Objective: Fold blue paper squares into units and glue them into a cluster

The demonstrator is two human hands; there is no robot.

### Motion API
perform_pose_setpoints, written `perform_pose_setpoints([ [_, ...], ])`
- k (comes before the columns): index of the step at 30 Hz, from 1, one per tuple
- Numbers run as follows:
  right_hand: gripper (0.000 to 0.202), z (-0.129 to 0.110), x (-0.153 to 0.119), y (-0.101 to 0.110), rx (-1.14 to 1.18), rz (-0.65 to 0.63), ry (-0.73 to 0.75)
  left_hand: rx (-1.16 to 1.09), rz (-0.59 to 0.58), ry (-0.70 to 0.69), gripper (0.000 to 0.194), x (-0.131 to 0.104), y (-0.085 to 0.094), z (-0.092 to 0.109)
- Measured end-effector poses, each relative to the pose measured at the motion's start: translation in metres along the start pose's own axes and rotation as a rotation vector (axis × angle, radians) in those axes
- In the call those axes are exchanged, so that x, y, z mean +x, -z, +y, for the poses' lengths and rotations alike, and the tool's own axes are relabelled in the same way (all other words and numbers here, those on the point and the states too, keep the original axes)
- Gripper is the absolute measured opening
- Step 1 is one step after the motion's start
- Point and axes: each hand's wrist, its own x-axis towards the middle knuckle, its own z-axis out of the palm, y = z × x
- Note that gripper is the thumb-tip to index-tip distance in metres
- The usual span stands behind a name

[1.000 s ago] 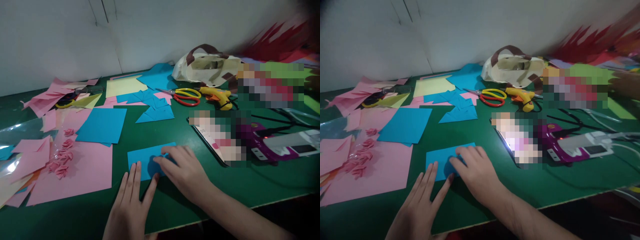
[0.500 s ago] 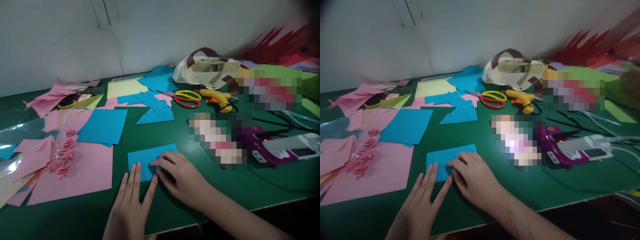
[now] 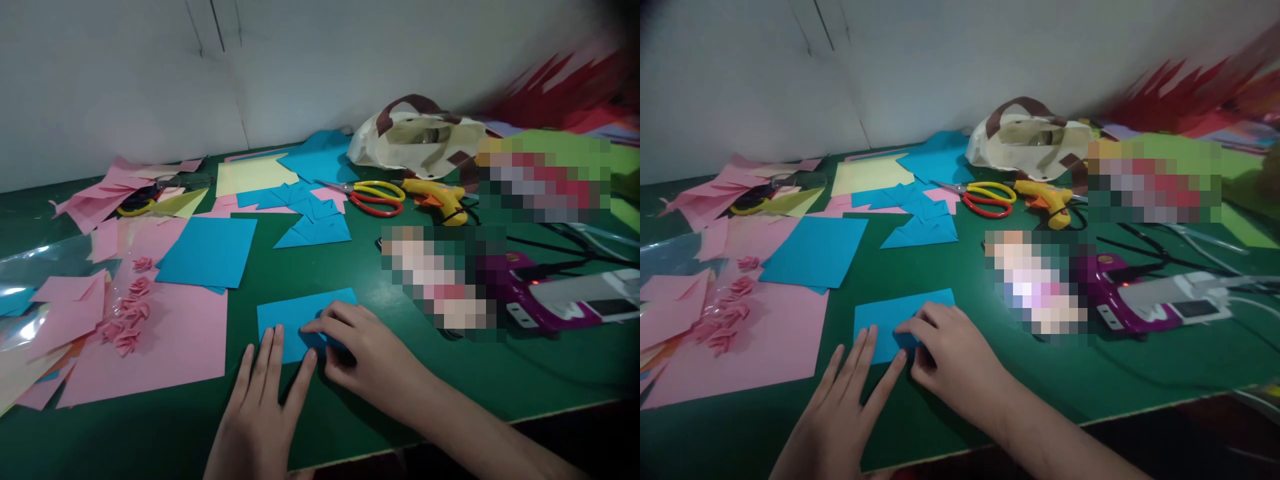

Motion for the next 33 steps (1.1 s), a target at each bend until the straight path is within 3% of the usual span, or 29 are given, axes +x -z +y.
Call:
perform_pose_setpoints([
  [3, 0.041, 0.001, -0.002, 0.001, -0.006, -0.013, -0.005, 0.045, -0.008, -0.041, 0.08, 0.0, 0.001, -0.005],
  [7, 0.044, 0.004, -0.004, 0.003, 0.008, -0.005, -0.022, 0.106, -0.008, -0.204, 0.079, -0.003, 0.006, -0.017],
  [13, 0.049, 0.009, -0.008, 0.004, 0.02, 0.024, -0.073, 0.173, -0.055, -0.231, 0.064, -0.01, 0.016, -0.027],
  [20, 0.051, 0.019, -0.013, 0.007, 0.029, 0.045, -0.107, 0.227, -0.021, -0.229, 0.069, -0.021, 0.022, -0.036],
  [26, 0.049, 0.024, -0.021, 0.012, -0.059, 0.094, -0.109, 0.24, -0.013, -0.268, 0.061, -0.025, 0.024, -0.045],
  [33, 0.037, 0.03, -0.02, 0.019, -0.09, 0.256, -0.162, 0.201, -0.035, -0.291, 0.073, -0.02, 0.024, -0.049],
])
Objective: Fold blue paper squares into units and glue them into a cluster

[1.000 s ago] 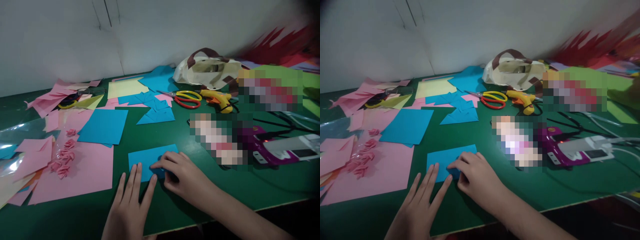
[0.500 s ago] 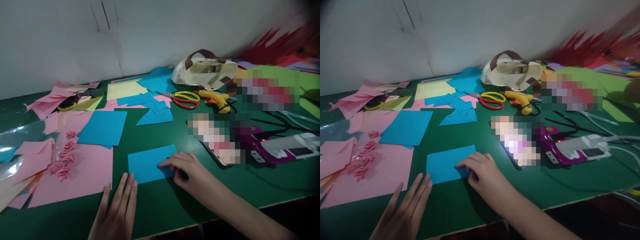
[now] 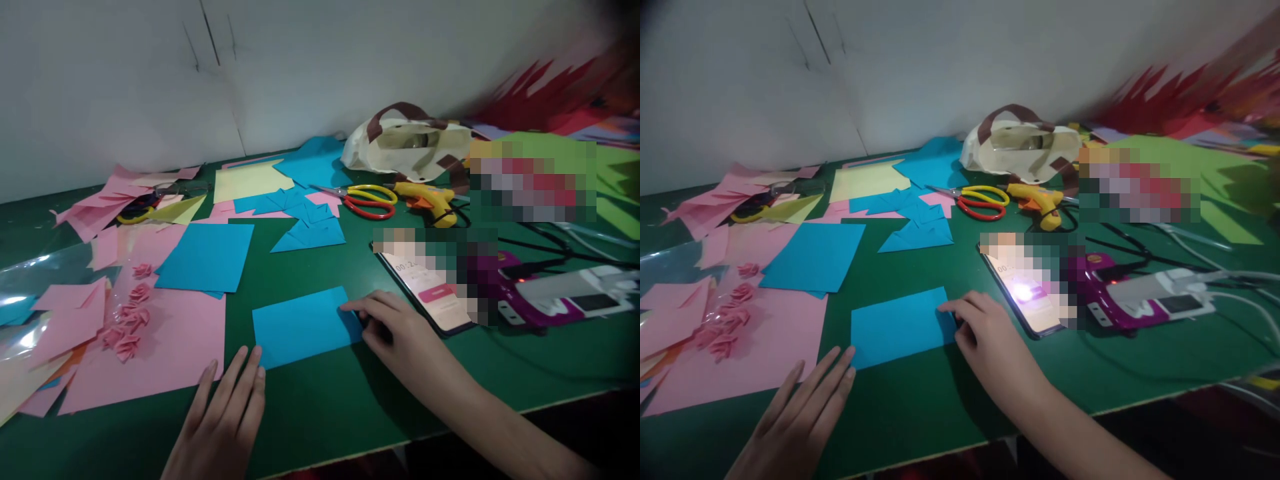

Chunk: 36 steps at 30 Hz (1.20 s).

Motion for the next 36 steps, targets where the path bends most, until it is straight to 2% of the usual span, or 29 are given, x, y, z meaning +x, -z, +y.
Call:
perform_pose_setpoints([
  [2, 0.032, -0.002, 0.005, -0.001, -0.028, 0.097, 0.022, -0.024, -0.001, 0.006, 0.077, 0.004, 0.001, 0.001],
  [4, 0.029, -0.006, 0.009, -0.003, -0.057, 0.142, 0.096, -0.047, 0.021, 0.027, 0.078, 0.01, 0.003, 0.002],
  [6, 0.031, -0.011, 0.013, -0.007, -0.096, 0.069, 0.206, -0.074, 0.057, 0.054, 0.078, 0.015, 0.005, 0.005],
  [9, 0.061, -0.015, 0.017, -0.012, -0.191, -0.1, 0.306, -0.16, 0.111, 0.109, 0.076, 0.02, 0.006, 0.011],
  [11, 0.076, -0.015, 0.021, -0.014, -0.225, -0.152, 0.316, -0.263, 0.095, 0.179, 0.067, 0.021, 0.005, 0.016],
  [14, 0.08, -0.014, 0.026, -0.013, -0.204, -0.167, 0.31, -0.421, 0.023, 0.358, 0.053, 0.023, 0.0, 0.018],
  [17, 0.075, -0.016, 0.029, -0.011, -0.168, -0.172, 0.291, -0.455, 0.012, 0.471, 0.046, 0.027, -0.005, 0.009],
  [22, 0.067, -0.02, 0.027, -0.009, -0.14, -0.218, 0.293, -0.493, -0.011, 0.471, 0.05, 0.037, -0.012, -0.013],
  [26, 0.068, -0.019, 0.026, -0.011, -0.159, -0.212, 0.31, -0.583, 0.054, 0.496, 0.055, 0.042, -0.008, -0.016],
  [29, 0.059, -0.019, 0.025, -0.013, -0.166, -0.145, 0.365, -0.569, 0.122, 0.451, 0.05, 0.045, -0.004, -0.013],
  [33, 0.026, -0.019, 0.022, -0.014, -0.161, 0.04, 0.466, -0.554, 0.229, 0.405, 0.043, 0.046, -0.002, -0.009],
  [36, 0.01, -0.019, 0.02, -0.012, -0.183, 0.135, 0.561, -0.572, 0.234, 0.356, 0.033, 0.044, -0.003, -0.009],
])
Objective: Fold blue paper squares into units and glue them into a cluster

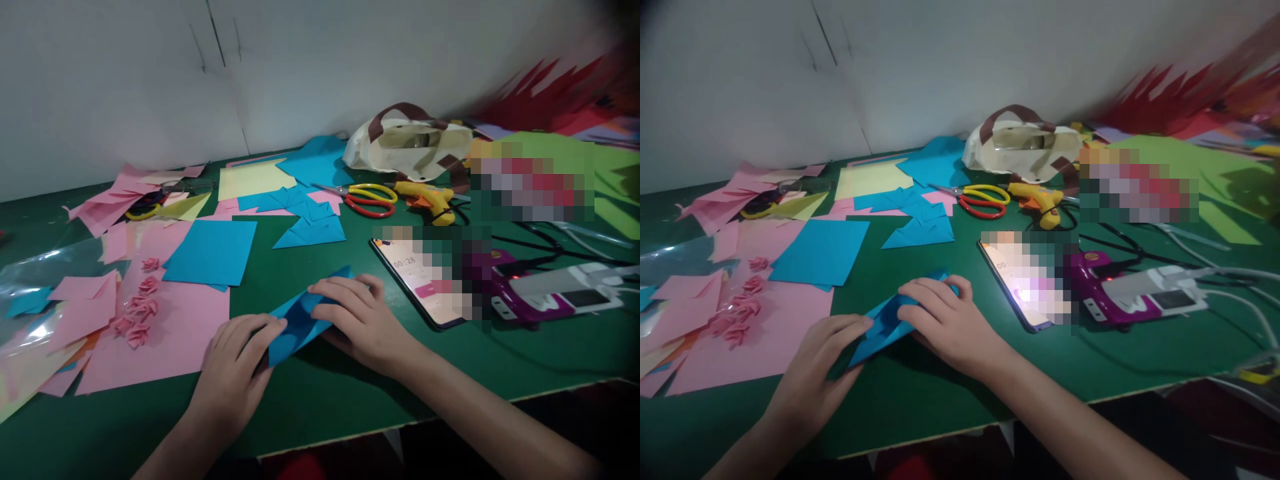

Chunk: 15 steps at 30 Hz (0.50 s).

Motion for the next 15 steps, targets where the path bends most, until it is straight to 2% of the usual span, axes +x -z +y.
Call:
perform_pose_setpoints([
  [4, 0.015, -0.0001, -0.0015, 0.0013, -0.064, 0.018, 0.061, 0.034, -0.021, 0.039, 0.028, -0.0007, 0.0007, -0.0024],
  [8, 0.018, -0.0013, -0.0027, 0.0012, -0.037, -0.058, 0.087, 0.125, -0.025, 0.027, 0.017, 0.0, 0.0019, -0.0035],
  [15, 0.018, -0.0032, -0.0059, 0.0023, -0.086, -0.03, 0.169, 0.372, 0.162, -0.233, 0.01, -0.0025, 0.0, 0.0036],
])
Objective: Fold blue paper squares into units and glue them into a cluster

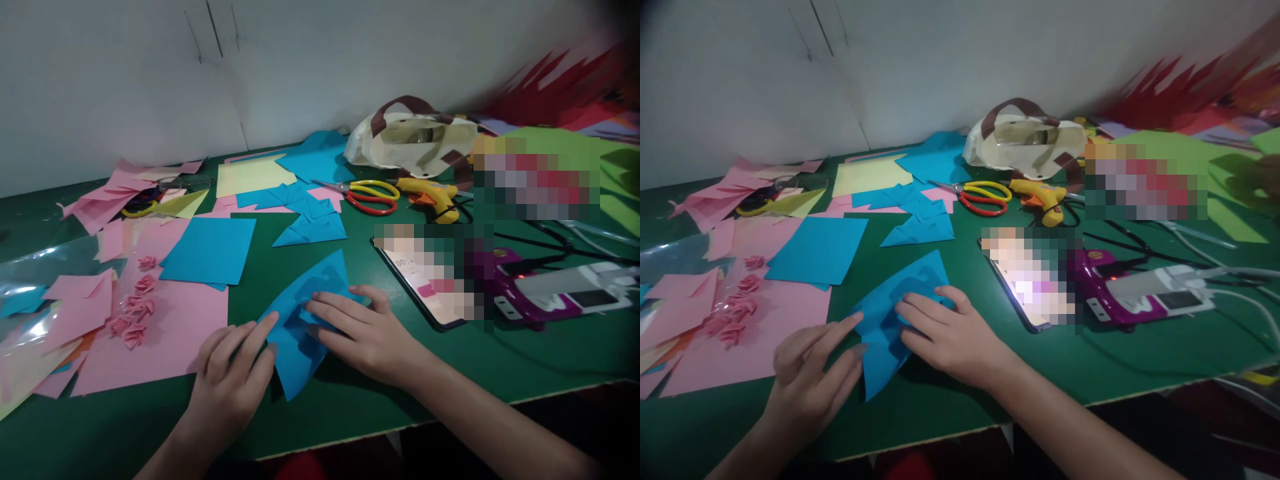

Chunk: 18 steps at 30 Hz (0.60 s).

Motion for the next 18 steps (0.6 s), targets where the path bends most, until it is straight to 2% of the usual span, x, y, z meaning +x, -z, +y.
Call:
perform_pose_setpoints([
  [4, 0.023, 0.0033, 0.0005, -0.0019, 0.008, -0.09, -0.013, 0.024, 0.007, 0.024, 0.01, -0.0035, -0.0014, 0.0013],
  [9, 0.03, 0.0036, 0.0015, -0.0007, 0.093, -0.193, -0.082, -0.04, -0.094, -0.1, 0.023, -0.0023, -0.0027, -0.0036],
  [12, 0.036, 0.0016, 0.0011, 0.0032, 0.159, -0.235, -0.071, -0.057, -0.155, -0.153, 0.032, 0.0018, -0.0033, -0.0059],
  [15, 0.037, 0.0003, 0.0006, 0.0058, 0.175, -0.234, -0.031, -0.048, -0.193, -0.187, 0.036, 0.0048, -0.0035, -0.0059],
  [18, 0.035, -0.0022, 0.0005, 0.0067, 0.163, -0.189, -0.022, -0.07, -0.187, -0.16, 0.032, 0.0056, -0.0032, -0.0033],
])
